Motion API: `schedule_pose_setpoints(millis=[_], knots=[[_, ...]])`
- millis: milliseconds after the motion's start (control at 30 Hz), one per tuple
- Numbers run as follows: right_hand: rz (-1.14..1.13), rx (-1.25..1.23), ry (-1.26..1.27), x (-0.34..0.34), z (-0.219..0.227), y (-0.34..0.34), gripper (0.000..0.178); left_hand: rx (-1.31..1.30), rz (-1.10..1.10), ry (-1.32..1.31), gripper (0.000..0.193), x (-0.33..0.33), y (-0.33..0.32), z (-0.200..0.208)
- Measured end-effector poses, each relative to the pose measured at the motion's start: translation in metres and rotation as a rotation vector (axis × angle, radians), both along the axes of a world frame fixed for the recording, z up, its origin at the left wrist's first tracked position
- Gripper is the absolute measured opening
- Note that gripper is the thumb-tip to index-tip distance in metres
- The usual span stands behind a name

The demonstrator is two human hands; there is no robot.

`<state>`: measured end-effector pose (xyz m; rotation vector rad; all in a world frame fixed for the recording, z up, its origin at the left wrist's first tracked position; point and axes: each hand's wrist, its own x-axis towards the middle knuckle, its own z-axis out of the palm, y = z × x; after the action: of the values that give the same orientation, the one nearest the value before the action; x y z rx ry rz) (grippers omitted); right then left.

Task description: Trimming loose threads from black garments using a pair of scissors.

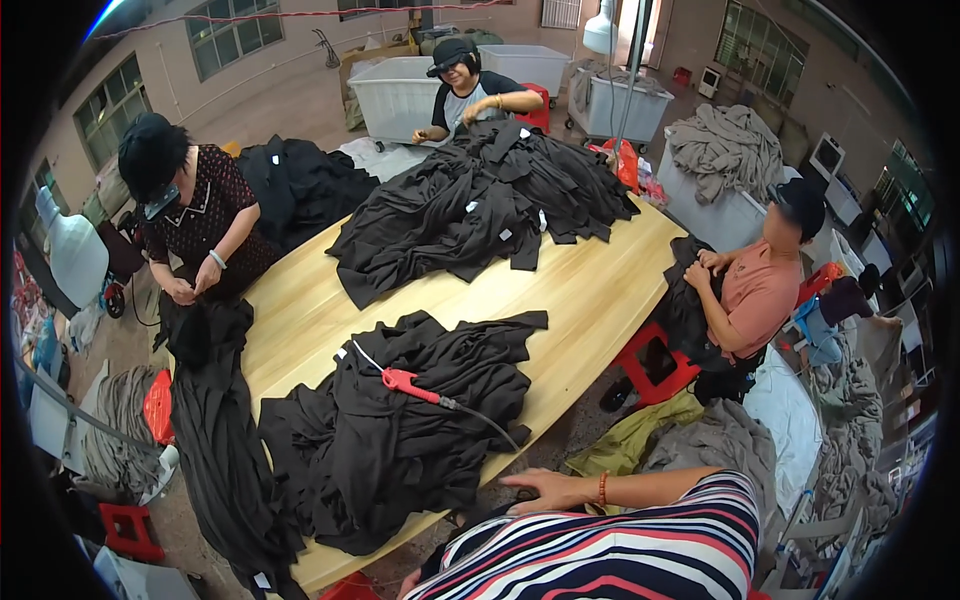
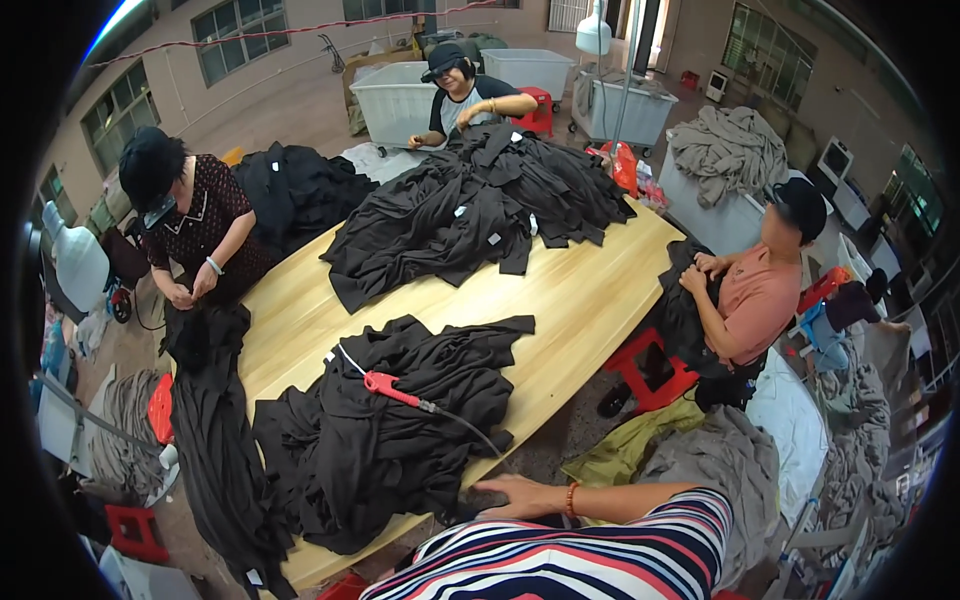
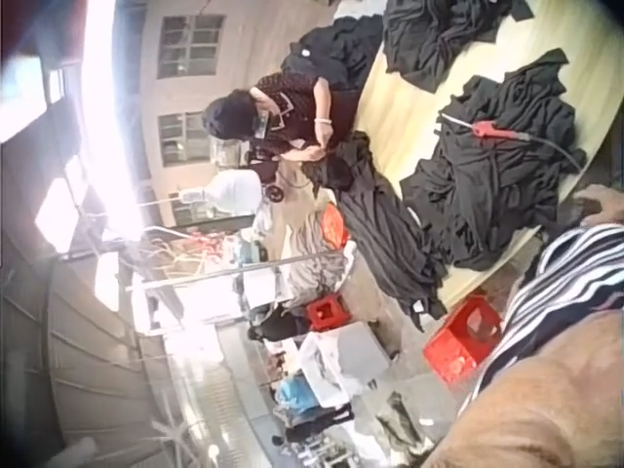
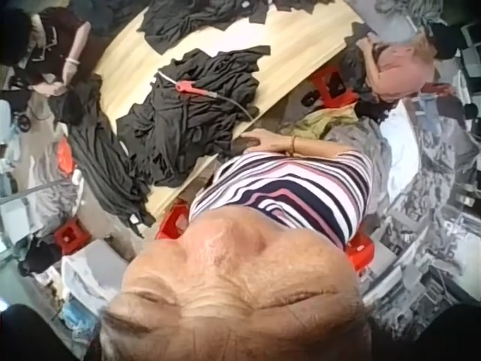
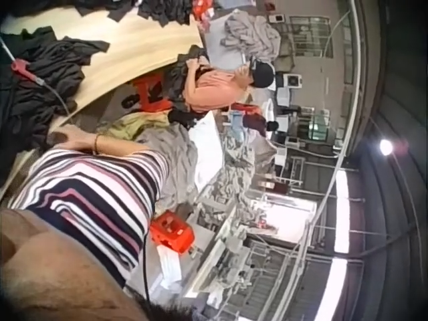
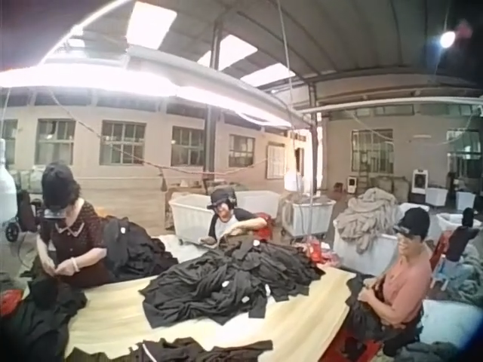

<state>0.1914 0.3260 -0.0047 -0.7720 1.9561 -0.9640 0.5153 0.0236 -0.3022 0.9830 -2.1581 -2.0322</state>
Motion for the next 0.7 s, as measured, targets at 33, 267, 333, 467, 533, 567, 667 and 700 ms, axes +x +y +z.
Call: schedule_pose_setpoints(millis=[33,267,333,467,533,567,667,700], knots=[[0.141,-0.094,0.258,-0.003,0.021,-0.007,0.066,-0.018,0.031,0.001,0.029,0.008,0.009,-0.002],[0.084,-0.039,-0.559,0.016,0.007,0.013,0.044,-0.149,0.215,0.024,0.029,0.044,0.059,-0.018],[-0.003,0.092,-0.315,0.022,-0.036,0.058,0.042,-0.174,0.163,0.024,0.029,0.056,0.071,-0.007],[0.077,0.29,-0.296,0.033,-0.046,0.123,0.037,-0.224,0.038,0.007,0.027,0.096,0.103,0.014],[-0.121,0.167,-0.538,0.037,-0.023,0.139,0.037,-0.229,-0.023,-0.032,0.026,0.133,0.128,0.034],[-0.121,0.189,-0.576,0.039,-0.009,0.144,0.039,-0.233,-0.064,-0.052,0.026,0.152,0.136,0.05],[0.02,0.2,-0.644,0.026,-0.009,0.143,0.052,-0.284,-0.102,-0.08,0.025,0.143,0.131,0.093],[0.047,0.166,-0.624,0.027,-0.012,0.148,0.057,-0.302,-0.141,-0.072,0.024,0.108,0.113,0.113]])
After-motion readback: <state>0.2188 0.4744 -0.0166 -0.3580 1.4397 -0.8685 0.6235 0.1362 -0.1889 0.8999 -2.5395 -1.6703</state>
